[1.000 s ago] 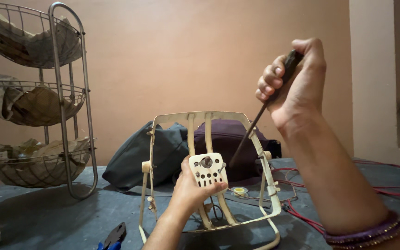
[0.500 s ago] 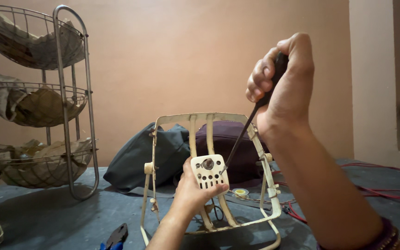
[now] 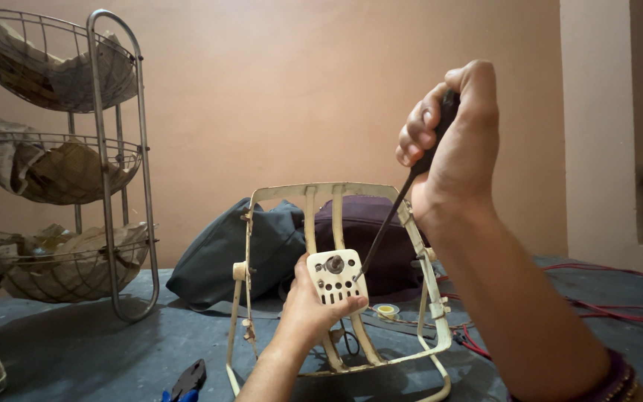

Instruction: The person works on a disassembled electric fan on a table. They handle red wires and a metal fan cage, then use a screwdriver to tighten screws on the fan's motor housing.

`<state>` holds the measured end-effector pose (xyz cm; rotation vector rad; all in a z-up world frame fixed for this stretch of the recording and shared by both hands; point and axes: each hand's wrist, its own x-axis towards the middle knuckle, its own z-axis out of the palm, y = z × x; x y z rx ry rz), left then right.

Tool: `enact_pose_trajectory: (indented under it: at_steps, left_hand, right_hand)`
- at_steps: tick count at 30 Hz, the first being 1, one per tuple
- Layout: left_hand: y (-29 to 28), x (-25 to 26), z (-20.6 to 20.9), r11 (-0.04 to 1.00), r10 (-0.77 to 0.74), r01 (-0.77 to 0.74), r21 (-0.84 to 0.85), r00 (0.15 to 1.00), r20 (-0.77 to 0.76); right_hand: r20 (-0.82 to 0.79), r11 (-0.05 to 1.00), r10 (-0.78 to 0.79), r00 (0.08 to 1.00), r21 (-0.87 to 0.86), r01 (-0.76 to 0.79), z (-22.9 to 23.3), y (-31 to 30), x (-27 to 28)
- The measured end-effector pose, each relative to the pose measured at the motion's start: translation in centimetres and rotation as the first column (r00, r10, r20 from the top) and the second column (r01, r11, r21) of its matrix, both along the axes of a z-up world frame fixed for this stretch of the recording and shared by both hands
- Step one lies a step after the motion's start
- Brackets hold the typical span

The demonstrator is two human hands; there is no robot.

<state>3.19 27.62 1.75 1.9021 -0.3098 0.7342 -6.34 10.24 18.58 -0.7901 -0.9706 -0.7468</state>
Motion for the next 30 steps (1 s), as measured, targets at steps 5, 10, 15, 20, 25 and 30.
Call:
enact_pose_trajectory:
  at_steps: [5, 10, 15, 20, 25, 30]
  left_hand:
    - [0.0, 0.0, -0.1, 1.000, 0.005, -0.005, -0.005, 1.000, -0.001]
    - [0.0, 0.2, -0.1, 1.000, 0.007, -0.007, 0.002, 1.000, 0.017]
    - [0.1, 0.2, -0.2, 1.000, -0.002, 0.002, 0.007, 1.000, 0.031]
    - [0.0, 0.1, -0.2, 1.000, -0.010, 0.010, 0.000, 1.000, 0.027]
    - [0.0, 0.1, 0.0, 1.000, 0.010, -0.010, 0.008, 1.000, -0.012]
    - [0.0, 0.0, -0.1, 1.000, -0.004, 0.004, -0.006, 1.000, -0.002]
  right_hand:
    - [0.007, 1.000, -0.004, 1.000, 0.004, 0.004, -0.1, 0.0, 0.0]
    - [-0.001, 1.000, -0.009, 1.000, 0.012, 0.009, 0.0, 0.1, -0.1]
    - [0.027, 0.999, -0.028, 0.999, 0.018, 0.027, -0.1, 0.2, -0.3]
    - [-0.021, 0.973, -0.210, 0.977, -0.103, 0.207, -0.2, 0.1, 0.6]
    - [0.203, 0.385, -0.722, 0.662, -0.677, 0.627, -0.4, 0.5, 3.2]
    - [0.504, -0.346, -0.792, 0.345, -0.836, 0.426, -4.6, 1.7, 5.0]
